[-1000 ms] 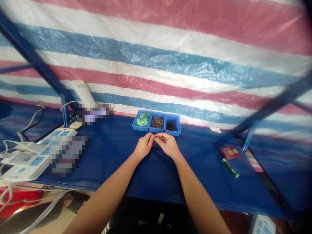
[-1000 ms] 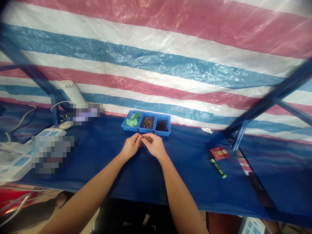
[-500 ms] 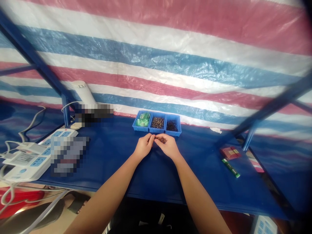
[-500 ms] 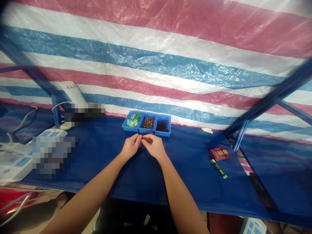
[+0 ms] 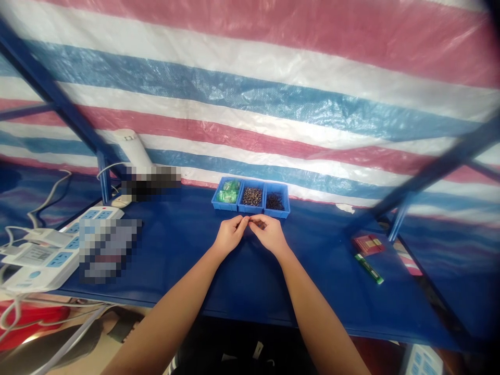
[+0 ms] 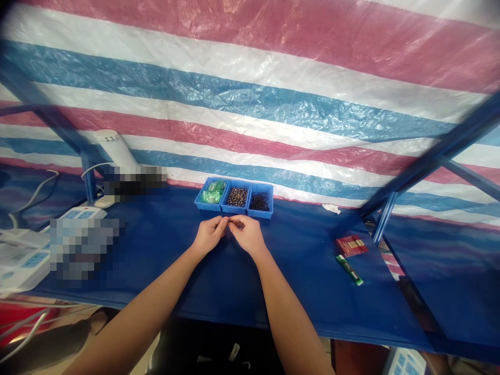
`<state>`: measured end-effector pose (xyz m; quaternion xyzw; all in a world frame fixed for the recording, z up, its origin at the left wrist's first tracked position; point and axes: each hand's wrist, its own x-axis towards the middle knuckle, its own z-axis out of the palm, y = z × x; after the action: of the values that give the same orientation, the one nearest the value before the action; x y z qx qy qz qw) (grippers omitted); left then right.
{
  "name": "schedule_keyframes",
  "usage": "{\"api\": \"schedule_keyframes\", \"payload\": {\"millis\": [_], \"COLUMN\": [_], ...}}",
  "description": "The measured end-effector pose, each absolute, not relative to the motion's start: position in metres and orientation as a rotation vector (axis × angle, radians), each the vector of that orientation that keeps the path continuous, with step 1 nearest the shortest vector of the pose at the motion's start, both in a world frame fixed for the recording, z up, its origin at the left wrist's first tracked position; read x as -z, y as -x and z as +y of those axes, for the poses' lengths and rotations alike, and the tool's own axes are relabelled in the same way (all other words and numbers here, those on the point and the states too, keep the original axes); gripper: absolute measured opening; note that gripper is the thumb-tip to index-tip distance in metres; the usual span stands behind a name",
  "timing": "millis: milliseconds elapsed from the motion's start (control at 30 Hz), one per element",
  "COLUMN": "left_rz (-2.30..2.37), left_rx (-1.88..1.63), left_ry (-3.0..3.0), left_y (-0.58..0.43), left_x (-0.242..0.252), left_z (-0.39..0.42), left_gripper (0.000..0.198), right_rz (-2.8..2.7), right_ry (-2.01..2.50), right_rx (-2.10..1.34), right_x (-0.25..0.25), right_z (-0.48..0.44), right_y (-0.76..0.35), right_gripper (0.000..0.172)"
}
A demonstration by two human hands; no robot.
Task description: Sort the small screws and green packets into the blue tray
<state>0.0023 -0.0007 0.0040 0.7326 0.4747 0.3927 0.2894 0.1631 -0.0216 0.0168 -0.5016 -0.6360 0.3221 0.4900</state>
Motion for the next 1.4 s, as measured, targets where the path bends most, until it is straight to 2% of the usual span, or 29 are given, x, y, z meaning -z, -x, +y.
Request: {"api": "schedule_keyframes", "payload": {"millis": [200,400,667,967,1400], "left_rz": [1.231,1.257,1.151,1.152,1.228], "left_rx": [-1.071,-1.052,-1.099,-1.098,-1.090], "left_ry": [-1.910,-1.923,-1.902,-2.025,-1.975], "left_y": [-0.003,-0.002,-0.003,-0.003,-0.003], "left_x": [-0.007,-0.006,-0.005,-0.003,-0.006], "left_z": [-0.002,0.000,-0.003,0.000,-0.001], "left_gripper": [0.029,0.044,0.027,0.028,0.033], "right_rz": [-1.575,-1.584,-1.444,-1.170,-1.183], "right_ry": [1.231,1.226,1.267,1.263,1.240], "right_rx": [-0.746,-0.760,-0.818,-1.164,-1.181], "right_x": [-0.018,-0.017,-0.015,-0.005,-0.013], "right_z": [-0.022,-0.023,-0.019,-0.013,-0.013], "right_y": [-0.165,-0.162,-0.167,-0.165,-0.171], "right_gripper": [0.017,0.014,0.019,0.030,0.031]}}
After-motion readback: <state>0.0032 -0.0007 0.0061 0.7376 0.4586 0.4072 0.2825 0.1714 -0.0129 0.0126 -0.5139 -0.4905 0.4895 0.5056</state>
